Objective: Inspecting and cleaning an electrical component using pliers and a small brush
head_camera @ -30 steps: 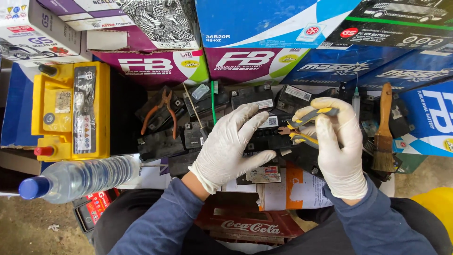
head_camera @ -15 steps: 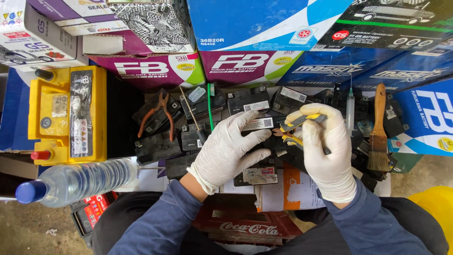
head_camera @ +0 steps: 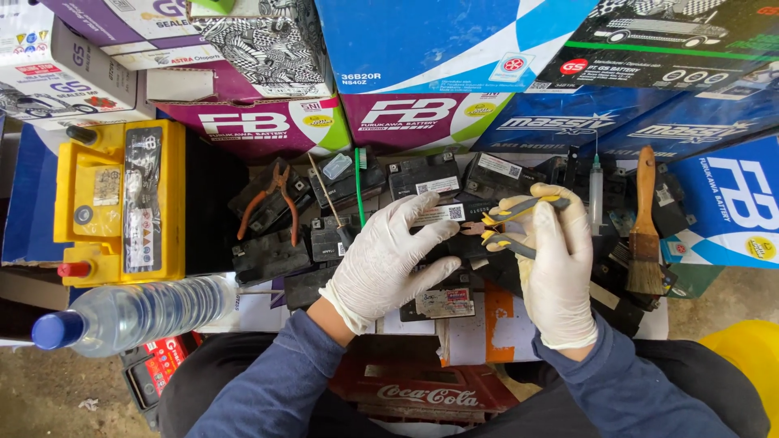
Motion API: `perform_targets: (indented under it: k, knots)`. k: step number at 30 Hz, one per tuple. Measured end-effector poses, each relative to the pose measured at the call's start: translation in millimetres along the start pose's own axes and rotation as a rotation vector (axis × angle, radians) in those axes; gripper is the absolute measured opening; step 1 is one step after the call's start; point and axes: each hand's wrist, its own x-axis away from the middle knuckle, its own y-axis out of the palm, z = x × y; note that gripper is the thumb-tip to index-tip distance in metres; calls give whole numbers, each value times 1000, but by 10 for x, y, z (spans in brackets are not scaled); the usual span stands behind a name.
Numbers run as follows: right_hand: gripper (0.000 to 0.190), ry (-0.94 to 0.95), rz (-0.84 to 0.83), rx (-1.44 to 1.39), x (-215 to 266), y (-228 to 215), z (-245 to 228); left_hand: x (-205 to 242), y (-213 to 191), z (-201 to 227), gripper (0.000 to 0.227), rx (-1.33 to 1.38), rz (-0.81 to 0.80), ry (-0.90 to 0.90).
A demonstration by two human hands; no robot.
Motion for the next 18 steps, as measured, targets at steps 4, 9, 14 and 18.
perform_targets:
  k: [4, 9, 14, 18]
  knots:
    - [20, -79, -54, 146, 88, 69, -85, 12, 5, -11, 43, 9, -3, -10]
    - [20, -357, -210, 273, 32, -63, 84, 10, 91, 2, 37, 5, 30, -99]
    - [19, -406, -232, 288, 16, -87, 24, 39, 134, -3, 40, 13, 40, -122]
    - [20, -430, -248, 291, -23, -132, 41, 55, 157, -15, 41, 15, 40, -138]
